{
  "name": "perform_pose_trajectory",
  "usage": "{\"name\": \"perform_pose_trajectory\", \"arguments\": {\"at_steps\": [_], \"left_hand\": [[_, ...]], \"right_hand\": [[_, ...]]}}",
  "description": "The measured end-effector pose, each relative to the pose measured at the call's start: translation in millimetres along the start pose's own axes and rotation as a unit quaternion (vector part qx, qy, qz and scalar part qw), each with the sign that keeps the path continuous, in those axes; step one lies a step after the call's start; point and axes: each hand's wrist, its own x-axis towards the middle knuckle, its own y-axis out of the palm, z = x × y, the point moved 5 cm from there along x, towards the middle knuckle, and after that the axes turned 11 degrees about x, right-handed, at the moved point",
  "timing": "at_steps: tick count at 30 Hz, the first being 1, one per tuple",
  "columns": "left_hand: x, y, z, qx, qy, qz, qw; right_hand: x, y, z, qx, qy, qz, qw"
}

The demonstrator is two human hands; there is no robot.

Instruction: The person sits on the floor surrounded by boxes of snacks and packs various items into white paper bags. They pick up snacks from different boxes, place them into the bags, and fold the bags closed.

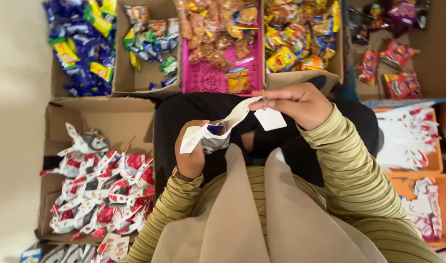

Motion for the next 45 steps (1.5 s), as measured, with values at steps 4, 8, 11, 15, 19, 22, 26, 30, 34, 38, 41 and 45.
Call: {"name": "perform_pose_trajectory", "arguments": {"at_steps": [4, 8, 11, 15, 19, 22, 26, 30, 34, 38, 41, 45], "left_hand": [[-2.6, -29.6, 16.4, 0.025, -0.021, -0.036, 0.999], [-8.9, -53.7, 36.9, 0.013, -0.013, -0.071, 0.997], [-16.3, -67.2, 61.1, -0.04, -0.013, -0.106, 0.993], [-23.3, -86.8, 80.3, -0.021, -0.051, -0.1, 0.993], [-34.0, -109.8, 89.9, -0.076, -0.062, -0.104, 0.99], [-30.5, -128.4, 92.0, -0.187, -0.117, -0.133, 0.966], [10.0, -154.9, 19.8, -0.037, 0.018, -0.124, 0.991], [49.9, -140.4, -40.4, 0.178, 0.05, -0.005, 0.983], [59.7, -115.8, -11.5, 0.258, 0.069, -0.009, 0.964], [57.2, -115.0, -1.0, 0.288, 0.023, 0.06, 0.956], [48.9, -122.0, 5.4, 0.289, -0.03, 0.114, 0.95], [50.4, -125.8, 0.3, 0.236, -0.046, 0.107, 0.965]], "right_hand": [[25.5, 35.8, -10.0, 0.015, 0.018, 0.035, 0.999], [47.1, 70.1, -16.3, -0.037, 0.013, 0.04, 0.998], [65.0, 90.2, -27.6, -0.116, -0.026, 0.045, 0.992], [86.1, 110.0, -55.8, -0.322, -0.182, 0.069, 0.927], [94.0, 135.3, -61.1, -0.374, -0.234, 0.088, 0.893], [95.8, 152.2, -52.1, -0.376, -0.248, 0.113, 0.886], [101.2, 174.2, -37.0, -0.376, -0.281, 0.162, 0.868], [106.7, 185.7, -26.9, -0.369, -0.306, 0.192, 0.856], [112.4, 176.4, -55.2, -0.354, -0.311, 0.191, 0.861], [112.4, 166.5, -45.2, -0.335, -0.286, 0.17, 0.882], [112.9, 163.8, -49.6, -0.296, -0.259, 0.176, 0.902], [112.7, 171.7, -65.3, -0.228, -0.251, 0.194, 0.921]]}}
